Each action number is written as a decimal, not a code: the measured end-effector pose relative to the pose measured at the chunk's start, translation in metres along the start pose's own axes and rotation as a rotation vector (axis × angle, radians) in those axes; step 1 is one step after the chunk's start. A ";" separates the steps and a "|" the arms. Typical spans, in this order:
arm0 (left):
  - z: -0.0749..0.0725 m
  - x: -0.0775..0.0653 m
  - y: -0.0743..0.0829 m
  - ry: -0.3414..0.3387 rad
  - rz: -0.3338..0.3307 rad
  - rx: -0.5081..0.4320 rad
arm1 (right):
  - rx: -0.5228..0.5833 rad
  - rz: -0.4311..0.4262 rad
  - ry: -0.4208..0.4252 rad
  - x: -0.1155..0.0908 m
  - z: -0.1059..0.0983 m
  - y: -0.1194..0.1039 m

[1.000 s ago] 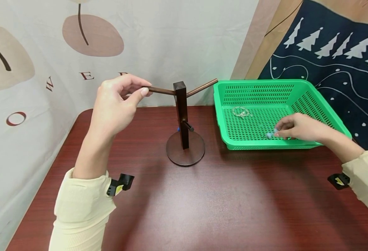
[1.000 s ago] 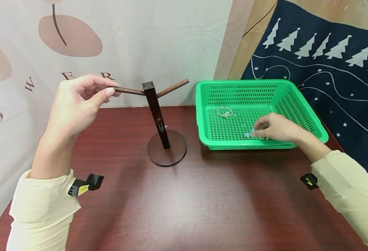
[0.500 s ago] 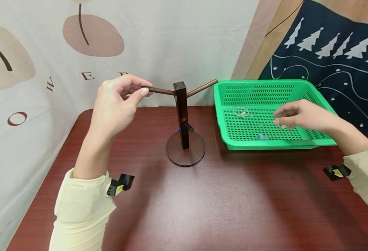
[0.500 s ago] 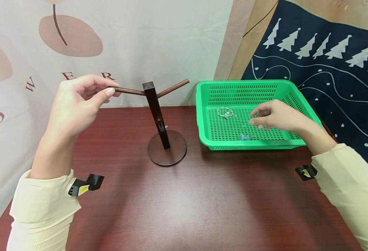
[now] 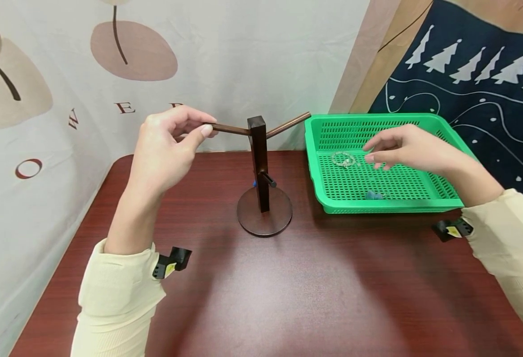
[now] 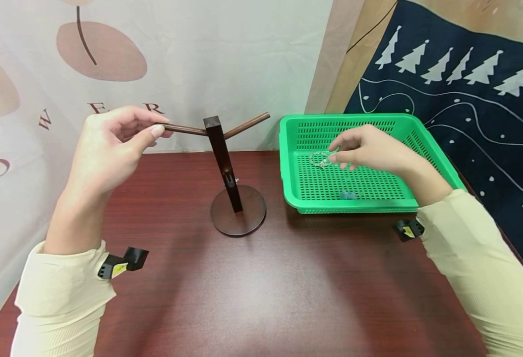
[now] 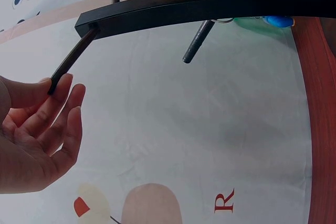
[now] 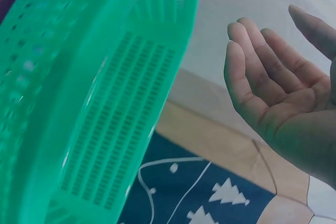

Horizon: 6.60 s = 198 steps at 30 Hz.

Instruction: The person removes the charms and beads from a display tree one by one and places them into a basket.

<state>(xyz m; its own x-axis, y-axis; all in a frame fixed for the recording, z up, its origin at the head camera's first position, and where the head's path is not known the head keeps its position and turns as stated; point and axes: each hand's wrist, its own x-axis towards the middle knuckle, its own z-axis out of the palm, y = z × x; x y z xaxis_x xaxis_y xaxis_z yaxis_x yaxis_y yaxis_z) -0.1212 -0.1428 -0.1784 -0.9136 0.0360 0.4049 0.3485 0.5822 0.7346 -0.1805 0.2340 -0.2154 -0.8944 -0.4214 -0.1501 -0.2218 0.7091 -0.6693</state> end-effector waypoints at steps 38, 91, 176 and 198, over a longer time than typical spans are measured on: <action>0.001 0.001 -0.001 0.008 0.011 0.002 | 0.194 -0.378 0.060 0.058 0.032 -0.074; 0.091 -0.052 0.000 -0.050 0.017 0.101 | 0.163 -0.293 0.052 0.057 0.030 -0.075; 0.036 -0.014 -0.041 -0.305 -0.182 0.027 | 0.435 -0.120 -0.236 0.067 0.124 -0.043; 0.036 -0.014 -0.039 -0.297 -0.176 0.060 | 0.248 -0.077 -0.183 0.068 0.140 -0.051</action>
<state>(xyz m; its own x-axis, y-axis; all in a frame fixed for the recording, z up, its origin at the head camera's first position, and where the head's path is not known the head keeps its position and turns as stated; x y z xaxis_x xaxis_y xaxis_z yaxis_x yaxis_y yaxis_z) -0.1293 -0.1374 -0.2326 -0.9827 0.1601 0.0927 0.1754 0.6472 0.7419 -0.1753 0.0900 -0.2931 -0.7890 -0.5789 -0.2058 -0.1641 0.5213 -0.8375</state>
